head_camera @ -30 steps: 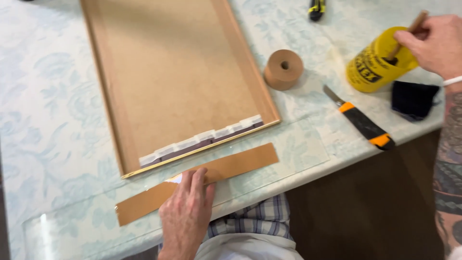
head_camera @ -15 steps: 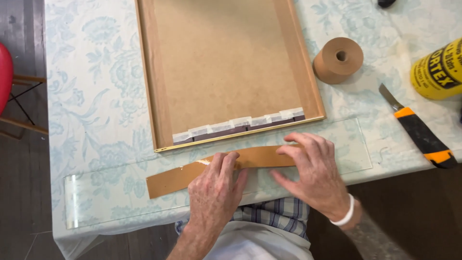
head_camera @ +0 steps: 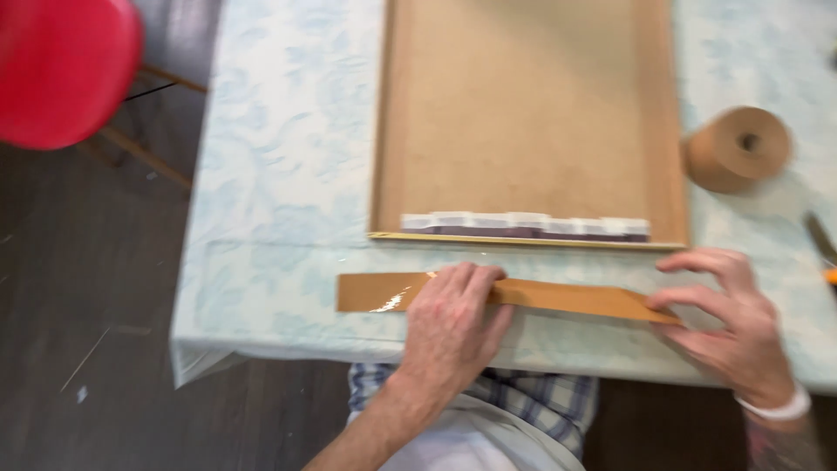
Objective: Applying water-activated paper tape to the back of a picture frame, smoothing it down with a cloth, and trimming the edges with a utility knife.
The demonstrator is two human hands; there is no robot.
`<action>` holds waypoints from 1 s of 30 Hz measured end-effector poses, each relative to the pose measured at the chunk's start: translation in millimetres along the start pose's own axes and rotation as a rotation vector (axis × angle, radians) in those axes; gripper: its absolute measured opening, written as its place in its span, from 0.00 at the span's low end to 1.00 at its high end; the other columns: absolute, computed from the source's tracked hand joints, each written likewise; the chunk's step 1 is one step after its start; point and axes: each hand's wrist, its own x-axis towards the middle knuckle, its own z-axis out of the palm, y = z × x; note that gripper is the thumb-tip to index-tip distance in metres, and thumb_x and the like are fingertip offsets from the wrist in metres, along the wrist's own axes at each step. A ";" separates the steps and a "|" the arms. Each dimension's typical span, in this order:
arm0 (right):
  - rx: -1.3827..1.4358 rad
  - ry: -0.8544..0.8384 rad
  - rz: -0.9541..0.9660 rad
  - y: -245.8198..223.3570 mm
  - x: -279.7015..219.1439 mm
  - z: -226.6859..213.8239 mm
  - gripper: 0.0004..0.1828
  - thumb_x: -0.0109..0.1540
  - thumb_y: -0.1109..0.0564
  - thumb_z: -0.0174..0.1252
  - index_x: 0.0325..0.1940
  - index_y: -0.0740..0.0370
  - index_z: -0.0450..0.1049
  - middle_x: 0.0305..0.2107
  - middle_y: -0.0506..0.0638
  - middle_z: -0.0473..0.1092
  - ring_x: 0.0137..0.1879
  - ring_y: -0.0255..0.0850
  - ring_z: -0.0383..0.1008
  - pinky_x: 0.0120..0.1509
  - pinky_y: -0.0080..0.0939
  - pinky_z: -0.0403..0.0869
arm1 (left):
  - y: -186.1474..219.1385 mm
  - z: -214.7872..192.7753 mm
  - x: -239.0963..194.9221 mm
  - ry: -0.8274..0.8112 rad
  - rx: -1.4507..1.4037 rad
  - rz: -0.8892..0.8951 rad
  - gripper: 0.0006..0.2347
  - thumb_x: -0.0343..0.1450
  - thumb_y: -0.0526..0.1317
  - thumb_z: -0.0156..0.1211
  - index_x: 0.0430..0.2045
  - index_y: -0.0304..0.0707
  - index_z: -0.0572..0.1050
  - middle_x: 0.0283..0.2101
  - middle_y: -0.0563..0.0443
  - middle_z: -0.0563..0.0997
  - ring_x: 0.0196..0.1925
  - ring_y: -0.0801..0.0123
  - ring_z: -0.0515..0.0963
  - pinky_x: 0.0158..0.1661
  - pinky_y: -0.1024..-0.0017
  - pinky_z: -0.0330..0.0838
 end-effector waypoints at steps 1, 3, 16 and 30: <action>-0.026 -0.012 -0.023 -2.4 1.2 -2.0 0.07 0.56 0.57 0.67 0.38 0.55 0.79 0.52 0.55 0.72 0.60 0.49 0.69 0.73 0.49 0.66 | -1.8 -2.4 0.0 0.026 -0.059 -0.001 0.13 0.67 0.38 0.66 0.43 0.41 0.73 0.35 0.53 0.76 0.36 0.61 0.74 0.37 0.65 0.70; -0.034 -0.028 -0.066 1.0 -0.7 -2.5 0.07 0.59 0.55 0.63 0.39 0.57 0.80 0.52 0.56 0.73 0.60 0.49 0.69 0.73 0.49 0.67 | -9.4 -5.6 -1.9 0.064 -0.099 -0.018 0.15 0.66 0.38 0.68 0.44 0.39 0.73 0.34 0.54 0.77 0.36 0.61 0.71 0.42 0.65 0.67; -0.032 -0.084 0.321 23.1 -9.7 -5.8 0.11 0.55 0.62 0.68 0.41 0.54 0.78 0.60 0.50 0.70 0.66 0.42 0.69 0.51 0.43 0.72 | -89.9 -34.1 -58.4 0.078 0.057 -0.285 0.27 0.64 0.39 0.74 0.58 0.41 0.70 0.38 0.55 0.80 0.39 0.67 0.73 0.43 0.68 0.68; 0.406 -0.043 0.503 116.1 -8.1 -1.1 0.05 0.64 0.61 0.59 0.44 0.59 0.73 0.33 0.43 0.62 0.40 0.32 0.55 0.52 0.31 0.59 | -136.3 -91.2 26.8 -0.170 -0.847 -0.349 0.21 0.68 0.30 0.68 0.56 0.36 0.69 0.35 0.53 0.82 0.35 0.77 0.79 0.39 0.82 0.73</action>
